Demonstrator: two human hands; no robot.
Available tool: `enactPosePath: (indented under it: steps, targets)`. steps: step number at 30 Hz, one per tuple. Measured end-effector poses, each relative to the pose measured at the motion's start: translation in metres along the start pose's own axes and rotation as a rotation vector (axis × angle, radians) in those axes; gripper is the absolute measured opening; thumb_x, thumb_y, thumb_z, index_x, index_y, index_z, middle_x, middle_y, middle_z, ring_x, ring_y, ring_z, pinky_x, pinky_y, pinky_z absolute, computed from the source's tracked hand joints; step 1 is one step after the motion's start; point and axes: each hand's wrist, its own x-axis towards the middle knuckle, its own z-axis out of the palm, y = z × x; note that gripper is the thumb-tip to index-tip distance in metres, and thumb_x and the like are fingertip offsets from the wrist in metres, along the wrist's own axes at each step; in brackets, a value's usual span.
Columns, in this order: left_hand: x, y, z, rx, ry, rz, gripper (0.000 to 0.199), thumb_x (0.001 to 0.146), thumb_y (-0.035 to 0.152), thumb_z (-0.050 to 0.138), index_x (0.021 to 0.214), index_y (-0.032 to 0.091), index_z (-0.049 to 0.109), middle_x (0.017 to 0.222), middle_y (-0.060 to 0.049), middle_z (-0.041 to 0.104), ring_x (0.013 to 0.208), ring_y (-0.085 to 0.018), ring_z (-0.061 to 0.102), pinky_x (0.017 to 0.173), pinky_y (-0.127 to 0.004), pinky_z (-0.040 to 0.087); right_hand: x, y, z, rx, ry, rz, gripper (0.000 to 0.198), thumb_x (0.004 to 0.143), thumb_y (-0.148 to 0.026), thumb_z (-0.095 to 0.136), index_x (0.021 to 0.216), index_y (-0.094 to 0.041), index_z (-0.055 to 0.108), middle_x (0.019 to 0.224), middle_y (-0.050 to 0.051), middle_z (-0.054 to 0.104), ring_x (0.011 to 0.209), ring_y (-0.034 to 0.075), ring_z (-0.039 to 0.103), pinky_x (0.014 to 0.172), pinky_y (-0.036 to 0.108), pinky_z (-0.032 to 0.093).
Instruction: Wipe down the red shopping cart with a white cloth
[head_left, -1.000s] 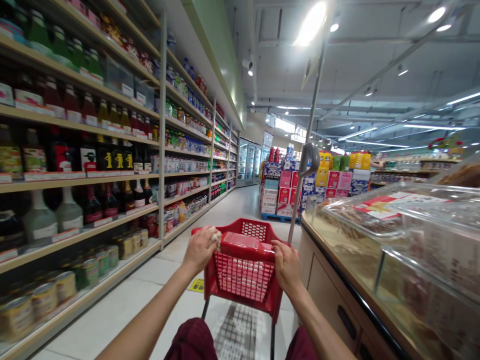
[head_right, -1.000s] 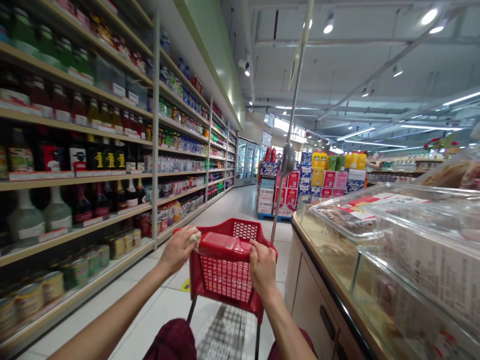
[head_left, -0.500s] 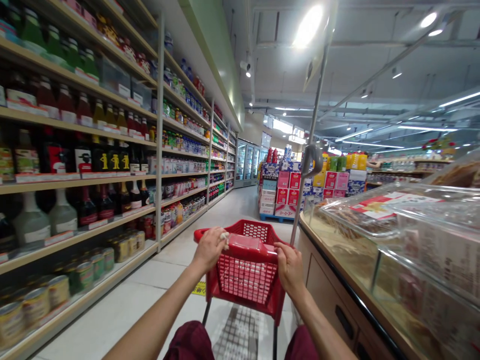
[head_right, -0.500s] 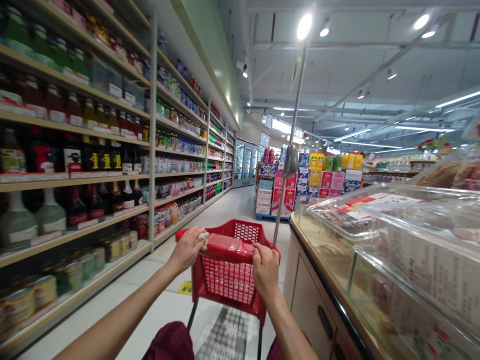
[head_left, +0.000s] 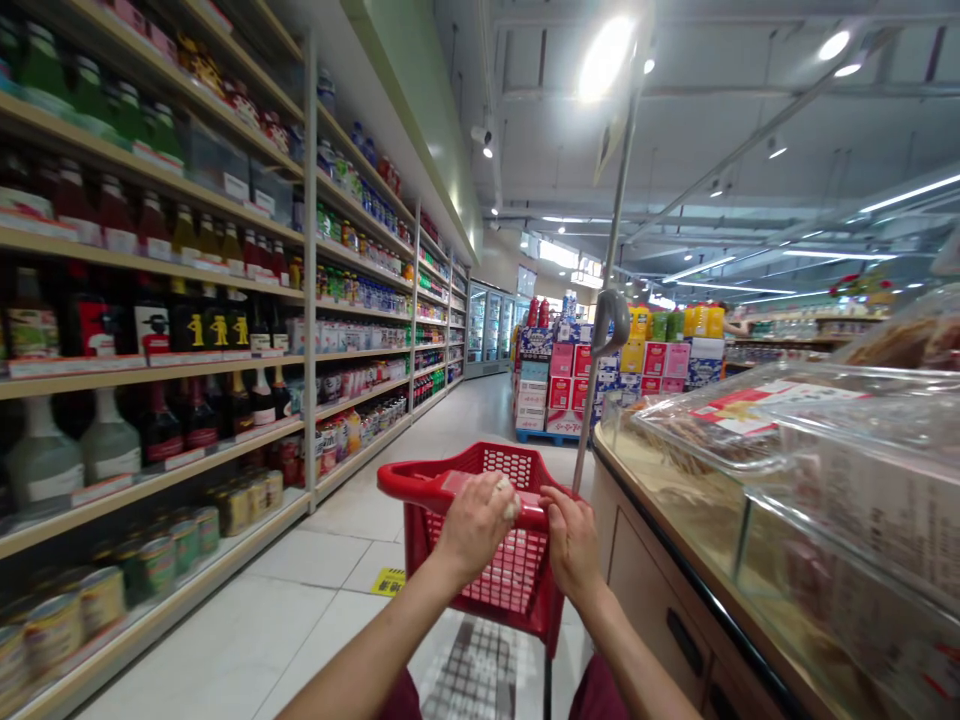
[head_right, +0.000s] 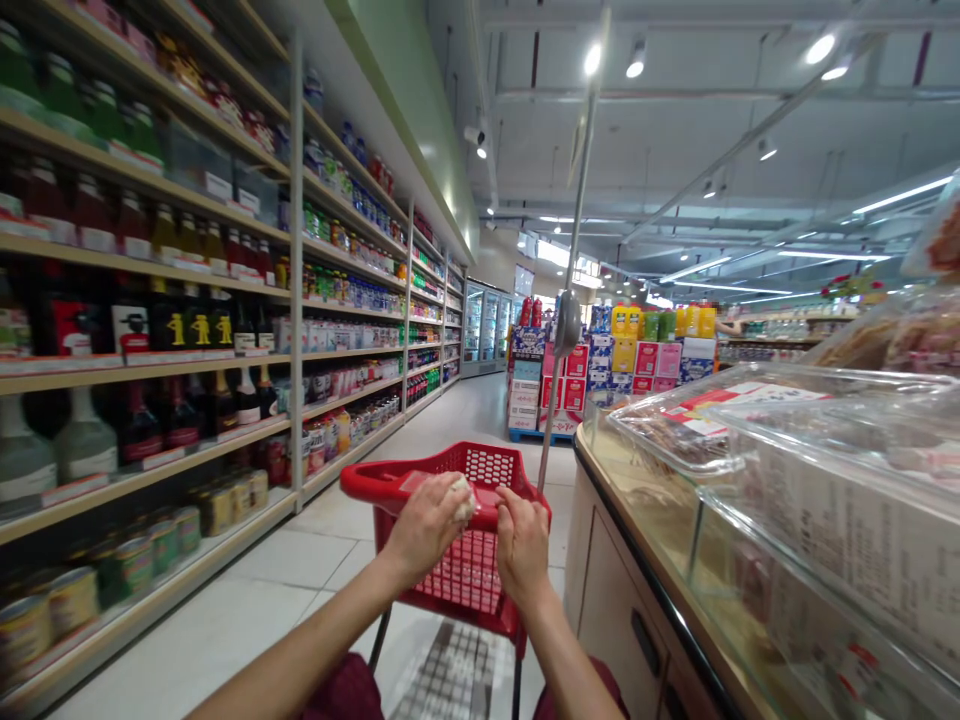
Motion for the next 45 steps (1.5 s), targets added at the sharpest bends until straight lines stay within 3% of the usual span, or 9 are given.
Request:
enactPosePath:
  steps: [3,8,11,16,23,26,30,38,45]
  targets:
    - [0.006,0.005,0.006,0.017,0.0,-0.153,0.022,0.081,0.023,0.042,0.099,0.017,0.053,0.108,-0.01,0.054,0.101,-0.022,0.048,0.088,-0.043,0.042,0.0,-0.003,0.003,0.013,0.003,0.026,0.04,0.087,-0.035,0.023,0.103,-0.015,0.055,0.092,0.007,0.065,0.082,0.018,0.057,0.084,0.039,0.034]
    - [0.007,0.035,0.027,-0.007,0.025,0.013,0.026,0.081,0.015,0.038,0.102,0.018,0.053,0.11,-0.01,0.053,0.106,-0.022,0.046,0.09,-0.043,0.041,0.003,0.0,0.002,0.076,0.03,0.05,0.041,0.086,-0.038,0.027,0.116,-0.016,0.045,0.109,0.01,0.058,0.098,0.02,0.054,0.085,0.038,0.039]
    - [0.002,0.022,0.019,0.003,0.022,0.052,0.025,0.08,0.02,0.041,0.102,0.02,0.052,0.113,-0.009,0.052,0.108,-0.023,0.044,0.09,-0.045,0.04,0.004,0.003,-0.003,0.102,0.044,0.079,0.04,0.086,-0.035,0.029,0.119,-0.017,0.041,0.114,0.01,0.054,0.102,0.018,0.052,0.084,0.035,0.042]
    - [0.005,-0.002,0.002,0.044,0.023,-0.211,0.023,0.082,0.025,0.04,0.1,0.018,0.051,0.107,-0.01,0.053,0.101,-0.023,0.048,0.086,-0.046,0.042,0.005,0.008,-0.004,0.14,0.106,0.125,0.04,0.086,-0.034,0.029,0.12,-0.018,0.041,0.111,0.011,0.055,0.096,0.019,0.055,0.082,0.036,0.044]
    - [0.008,0.033,0.024,-0.041,-0.028,0.098,0.025,0.077,0.017,0.045,0.101,0.02,0.052,0.113,-0.009,0.05,0.109,-0.022,0.042,0.093,-0.044,0.038,0.004,0.014,-0.007,0.205,0.104,0.179,0.043,0.086,-0.036,0.027,0.124,-0.019,0.035,0.11,0.011,0.055,0.088,0.018,0.059,0.075,0.034,0.047]
    - [0.006,0.009,0.013,-0.032,-0.057,0.045,0.025,0.078,0.021,0.047,0.102,0.02,0.051,0.113,-0.008,0.05,0.107,-0.022,0.043,0.091,-0.043,0.039,0.003,0.013,-0.01,0.199,0.102,0.173,0.042,0.086,-0.035,0.027,0.123,-0.018,0.036,0.105,0.011,0.057,0.081,0.017,0.06,0.075,0.033,0.046]
    - [0.002,-0.022,-0.003,0.033,0.027,-0.21,0.024,0.082,0.026,0.04,0.101,0.018,0.051,0.107,-0.01,0.054,0.1,-0.022,0.049,0.087,-0.045,0.042,0.001,0.007,-0.007,0.15,0.111,0.16,0.04,0.086,-0.034,0.027,0.12,-0.018,0.041,0.101,0.009,0.059,0.085,0.018,0.058,0.078,0.034,0.044]
    - [-0.008,0.002,0.008,0.003,0.028,0.165,0.026,0.079,0.016,0.043,0.101,0.022,0.053,0.118,-0.008,0.049,0.114,-0.023,0.039,0.094,-0.043,0.037,0.001,0.006,-0.006,0.015,0.012,0.119,0.037,0.085,-0.035,0.028,0.108,-0.018,0.052,0.093,0.007,0.063,0.087,0.019,0.056,0.079,0.036,0.042]
    - [-0.024,-0.048,-0.007,0.047,0.063,-0.096,0.031,0.079,0.024,0.044,0.11,0.02,0.047,0.119,-0.01,0.047,0.11,-0.024,0.043,0.091,-0.045,0.039,0.011,-0.004,-0.009,-0.022,-0.053,0.161,0.04,0.086,-0.034,0.025,0.107,-0.016,0.054,0.094,0.007,0.064,0.087,0.02,0.057,0.079,0.034,0.041]
